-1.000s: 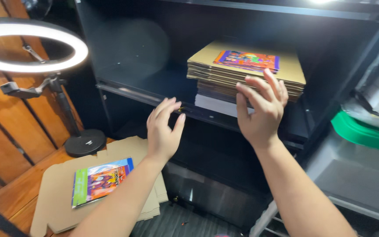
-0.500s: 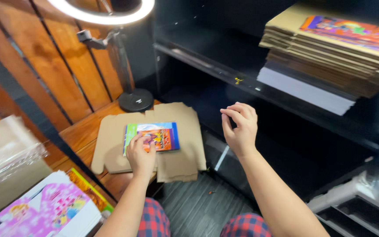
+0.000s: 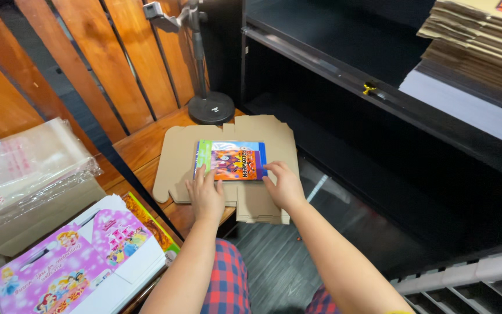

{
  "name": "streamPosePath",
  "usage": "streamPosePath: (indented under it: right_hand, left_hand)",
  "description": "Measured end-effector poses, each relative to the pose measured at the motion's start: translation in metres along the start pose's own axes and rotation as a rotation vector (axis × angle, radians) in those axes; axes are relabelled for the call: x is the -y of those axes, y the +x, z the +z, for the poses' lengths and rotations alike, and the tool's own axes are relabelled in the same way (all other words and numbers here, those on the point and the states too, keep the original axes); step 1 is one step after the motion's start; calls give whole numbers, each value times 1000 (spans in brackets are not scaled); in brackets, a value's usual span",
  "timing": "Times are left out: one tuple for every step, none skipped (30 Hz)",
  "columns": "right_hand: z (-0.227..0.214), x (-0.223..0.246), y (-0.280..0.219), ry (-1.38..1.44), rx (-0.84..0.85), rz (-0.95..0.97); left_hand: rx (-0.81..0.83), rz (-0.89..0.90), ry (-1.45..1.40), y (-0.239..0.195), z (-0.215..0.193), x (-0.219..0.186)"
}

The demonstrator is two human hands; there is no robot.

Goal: The person sits on the floor and repeatedly picks up small colorful cards from a stack on a wooden chair, then places them onto a stack of cardboard sheets on a black shelf. The person handles the cards one by one, stacking them neatly on the shelf.

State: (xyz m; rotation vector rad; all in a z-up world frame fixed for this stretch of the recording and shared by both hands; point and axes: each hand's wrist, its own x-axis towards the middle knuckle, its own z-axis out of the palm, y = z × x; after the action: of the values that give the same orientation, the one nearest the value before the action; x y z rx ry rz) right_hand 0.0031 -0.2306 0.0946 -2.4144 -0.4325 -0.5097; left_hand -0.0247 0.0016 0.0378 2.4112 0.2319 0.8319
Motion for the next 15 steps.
streamPosePath:
  right_hand:
    - [10, -2, -1, -1, 45, 23]
    - [20, -4, -2, -2, 88, 45]
    - [20, 4, -3, 2, 93, 45]
    - [18, 12, -4, -24, 149, 72]
    - [16, 19, -4, -50, 205, 98]
    - [18, 21, -4, -49, 206, 98]
    - [20, 22, -4, -65, 236, 115]
    - [21, 23, -3, -81, 263, 135]
    - [27, 18, -3, -80, 261, 136]
    - [32, 12, -3, -94, 272, 144]
    - [37, 6, -3, -108, 283, 152]
    - [45, -2, -3, -108, 279, 156]
    - [53, -10, -3, -136, 255, 148]
    - [60, -18, -5, -165, 233, 140]
    - [61, -17, -4, -167, 232, 145]
  left_hand:
    - [36, 2, 13, 0, -1, -1]
    - [72, 4, 25, 1, -1, -1]
    - [73, 0, 29, 0, -1, 0]
    - [100, 11, 42, 0, -1, 0]
    - [128, 21, 55, 0, 0, 0]
    - [128, 21, 56, -1, 6, 4]
    - [136, 30, 81, -2, 11, 8]
    - [144, 42, 105, -2, 18, 10]
    - [144, 45, 105, -2, 20, 13]
    - [156, 36, 119, -1, 22, 14]
    - [167, 27, 133, -1, 24, 15]
    - [170, 32, 131, 0, 24, 15]
    - [167, 26, 142, 1, 24, 15]
    - [166, 20, 153, 0, 23, 15]
    - [169, 24, 151, 1, 24, 17]
